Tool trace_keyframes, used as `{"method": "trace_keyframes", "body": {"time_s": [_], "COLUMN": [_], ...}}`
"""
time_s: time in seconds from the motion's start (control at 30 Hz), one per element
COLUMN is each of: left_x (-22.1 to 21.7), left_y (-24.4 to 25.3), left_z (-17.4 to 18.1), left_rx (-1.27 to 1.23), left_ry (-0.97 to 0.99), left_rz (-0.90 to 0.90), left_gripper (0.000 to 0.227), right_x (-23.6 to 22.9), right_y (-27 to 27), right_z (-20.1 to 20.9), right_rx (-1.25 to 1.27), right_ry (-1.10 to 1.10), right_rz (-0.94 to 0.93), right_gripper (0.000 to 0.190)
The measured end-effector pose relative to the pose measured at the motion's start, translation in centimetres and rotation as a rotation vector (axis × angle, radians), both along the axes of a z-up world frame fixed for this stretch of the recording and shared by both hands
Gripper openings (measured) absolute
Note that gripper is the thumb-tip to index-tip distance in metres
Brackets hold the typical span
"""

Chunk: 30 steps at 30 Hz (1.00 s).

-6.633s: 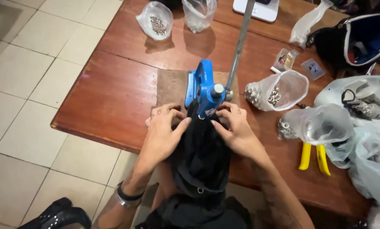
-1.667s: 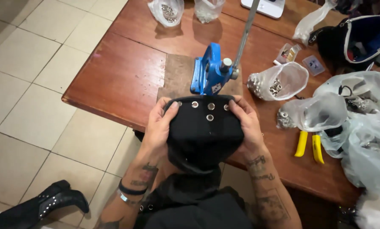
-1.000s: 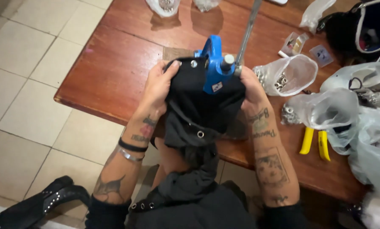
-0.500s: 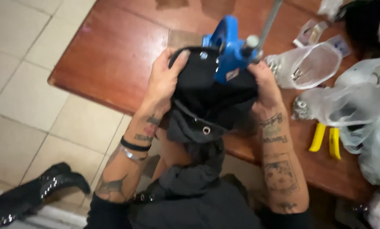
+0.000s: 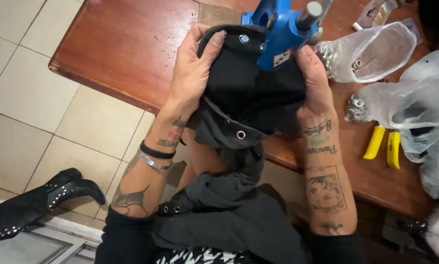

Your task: Installing metal eyelets into a black garment using a hand press.

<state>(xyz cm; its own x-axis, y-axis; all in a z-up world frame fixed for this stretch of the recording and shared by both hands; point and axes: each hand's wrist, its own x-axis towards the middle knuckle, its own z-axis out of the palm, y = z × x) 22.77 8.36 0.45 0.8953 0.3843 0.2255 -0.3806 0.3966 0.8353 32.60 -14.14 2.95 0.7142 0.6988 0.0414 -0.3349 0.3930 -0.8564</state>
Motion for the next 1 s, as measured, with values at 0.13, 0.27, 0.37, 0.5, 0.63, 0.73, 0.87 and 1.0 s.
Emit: {"method": "trace_keyframes", "body": {"time_s": [0.13, 0.27, 0.37, 0.5, 0.63, 0.73, 0.87, 1.0], "left_x": [0.6, 1.5, 2.1, 1.4, -2.1, -5.5, -6.5, -6.3], "left_y": [0.2, 0.7, 1.0, 1.5, -0.6, -2.9, -4.5, -4.8], "left_z": [-0.1, -0.2, -0.3, -1.5, 1.8, 3.2, 3.6, 2.2], "left_rx": [0.068, 0.165, 0.226, 0.484, 0.726, 0.884, 1.008, 1.091], "left_ry": [-0.022, -0.056, -0.035, 0.104, 0.127, 0.081, 0.021, -0.029], "left_rz": [0.034, 0.117, 0.152, 0.292, 0.483, 0.545, 0.487, 0.511], "left_gripper": [0.019, 0.019, 0.019, 0.021, 0.032, 0.040, 0.036, 0.023], "right_x": [-0.6, 0.7, 2.2, 3.3, 1.1, -0.1, -0.1, -0.4], "right_y": [0.7, 0.7, 0.4, -0.1, 0.9, 0.8, 0.4, 0.3], "right_z": [0.7, -0.4, -1.8, -4.1, -1.5, -1.3, -1.8, -2.0], "right_rx": [0.063, 0.103, 0.125, 0.065, -0.056, -0.127, -0.176, -0.169], "right_ry": [0.097, 0.116, 0.128, 0.115, 0.076, -0.001, -0.221, -0.258], "right_rz": [-0.062, -0.071, -0.068, -0.015, -0.122, -0.149, -0.209, -0.252], "right_gripper": [0.030, 0.027, 0.026, 0.021, 0.026, 0.030, 0.040, 0.037]}}
